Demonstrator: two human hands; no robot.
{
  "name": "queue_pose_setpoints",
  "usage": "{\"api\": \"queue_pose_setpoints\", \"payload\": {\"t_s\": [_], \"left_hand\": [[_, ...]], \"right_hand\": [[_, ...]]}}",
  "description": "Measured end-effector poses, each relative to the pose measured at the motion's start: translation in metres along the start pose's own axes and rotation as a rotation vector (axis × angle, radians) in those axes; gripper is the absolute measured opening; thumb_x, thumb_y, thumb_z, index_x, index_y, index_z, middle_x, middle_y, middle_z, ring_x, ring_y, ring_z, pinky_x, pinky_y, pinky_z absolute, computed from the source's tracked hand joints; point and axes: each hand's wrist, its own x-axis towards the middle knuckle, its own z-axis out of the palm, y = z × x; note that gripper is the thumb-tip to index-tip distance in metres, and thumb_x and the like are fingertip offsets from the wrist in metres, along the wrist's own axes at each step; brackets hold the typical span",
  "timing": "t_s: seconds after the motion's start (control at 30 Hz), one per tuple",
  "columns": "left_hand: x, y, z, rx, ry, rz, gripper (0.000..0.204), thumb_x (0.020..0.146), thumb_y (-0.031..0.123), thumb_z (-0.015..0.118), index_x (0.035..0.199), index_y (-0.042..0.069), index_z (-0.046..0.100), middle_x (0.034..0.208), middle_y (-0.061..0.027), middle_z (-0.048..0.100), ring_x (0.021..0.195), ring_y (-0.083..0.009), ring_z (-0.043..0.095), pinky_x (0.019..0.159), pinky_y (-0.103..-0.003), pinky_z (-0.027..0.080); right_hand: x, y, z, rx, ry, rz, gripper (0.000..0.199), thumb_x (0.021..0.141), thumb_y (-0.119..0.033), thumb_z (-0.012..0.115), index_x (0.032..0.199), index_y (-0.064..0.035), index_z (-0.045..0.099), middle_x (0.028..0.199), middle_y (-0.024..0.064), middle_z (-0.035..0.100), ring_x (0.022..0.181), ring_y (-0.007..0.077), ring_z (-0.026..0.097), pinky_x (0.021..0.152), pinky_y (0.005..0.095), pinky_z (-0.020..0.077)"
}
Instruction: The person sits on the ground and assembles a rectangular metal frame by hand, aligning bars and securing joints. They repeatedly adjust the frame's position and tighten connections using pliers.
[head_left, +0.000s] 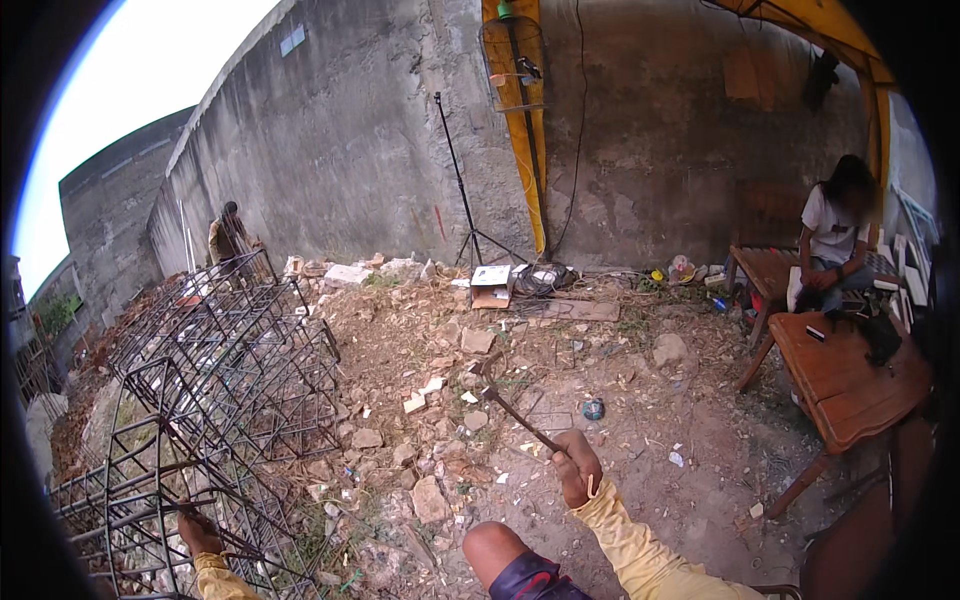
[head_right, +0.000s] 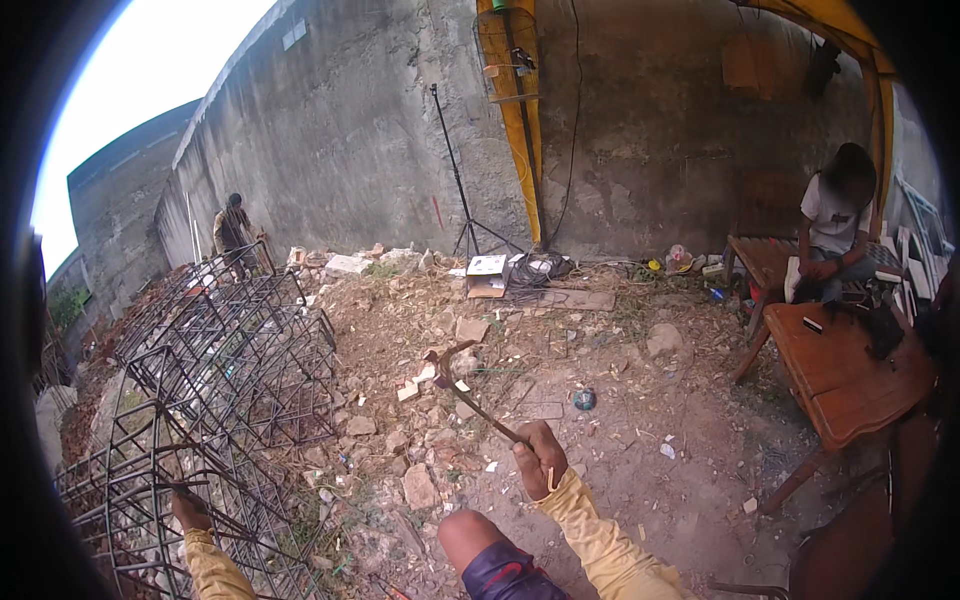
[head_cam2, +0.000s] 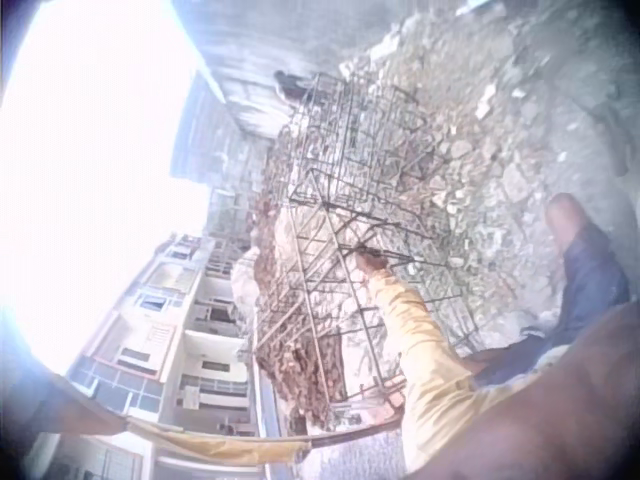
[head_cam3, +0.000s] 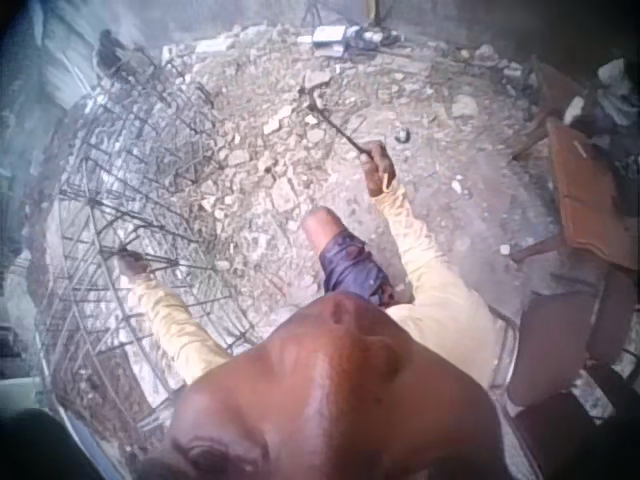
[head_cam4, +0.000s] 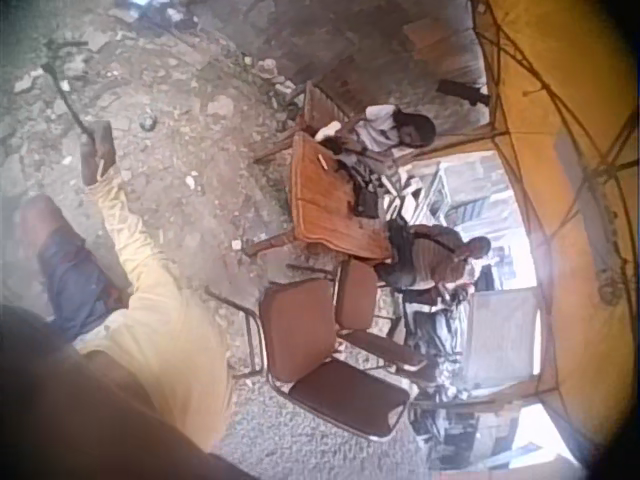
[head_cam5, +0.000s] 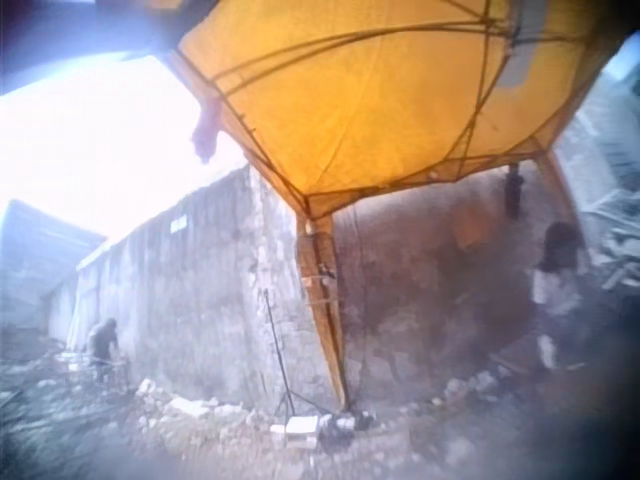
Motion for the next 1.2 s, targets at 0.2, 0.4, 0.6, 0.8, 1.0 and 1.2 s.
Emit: {"api": "queue_pose_setpoints", "payload": {"t_s": [0.2,0.4,0.6,0.8,1.0,1.2], "left_hand": [[0.037,-0.007,-0.004,0.057,0.023,0.056,0.024,0.091,0.042,0.061,0.078,0.022,0.058,0.051,0.0089,0.036,0.041,-0.0053,0.031,0.039,-0.024,0.024],[0.010,-0.002,0.021,0.167,0.073,0.047,0.025,0.091,0.040,0.061,0.075,0.021,0.055,0.052,0.0088,0.036,0.042,-0.0048,0.032,0.039,-0.023,0.025],[0.006,-0.006,0.029,0.157,0.041,0.026,0.026,0.090,0.039,0.060,0.073,0.021,0.053,0.053,0.0088,0.037,0.042,-0.0044,0.033,0.039,-0.023,0.026],[0.018,0.002,0.010,0.151,0.038,0.037,0.026,0.090,0.038,0.059,0.071,0.021,0.052,0.055,0.0089,0.038,0.043,-0.0040,0.034,0.039,-0.022,0.027],[-0.033,0.006,0.022,0.100,0.028,-0.009,0.030,0.091,0.035,0.056,0.066,0.021,0.045,0.053,0.0071,0.041,0.041,-0.0071,0.037,0.038,-0.023,0.028],[-0.029,0.000,0.027,0.040,0.060,-0.010,0.019,0.090,0.027,0.058,0.076,0.016,0.054,0.062,0.0038,0.044,0.048,-0.0089,0.041,0.042,-0.025,0.031]], "right_hand": [[-0.013,-0.066,-0.007,0.313,0.006,0.086,0.039,0.103,-0.036,0.039,0.106,0.0006,0.052,0.116,0.0131,0.052,0.094,0.0183,0.058,0.085,0.0327,0.0483],[-0.032,-0.122,0.020,0.928,-0.039,0.245,0.037,0.103,-0.034,0.039,0.123,-0.0040,0.045,0.130,0.0133,0.047,0.118,0.0216,0.053,0.102,0.0382,0.0423],[-0.016,-0.134,0.032,0.622,0.003,-0.124,0.033,0.101,-0.033,0.045,0.117,-0.0035,0.045,0.128,0.0112,0.044,0.100,0.0158,0.050,0.089,0.0317,0.0398],[-0.010,-0.144,0.045,0.586,0.079,-0.111,0.026,0.101,-0.031,0.048,0.107,-0.0061,0.052,0.126,0.0100,0.042,0.083,0.0118,0.049,0.074,0.0293,0.0436],[-0.009,-0.172,0.061,0.768,-0.026,-0.043,0.033,0.100,-0.039,0.045,0.104,-0.0064,0.049,0.131,0.0163,0.043,0.117,0.0244,0.052,0.104,0.0415,0.0376],[-0.007,-0.180,0.087,0.920,-0.129,0.010,0.027,0.101,-0.033,0.046,0.112,-0.0078,0.045,0.127,0.0147,0.041,0.113,0.0275,0.059,0.095,0.0422,0.0483]]}}
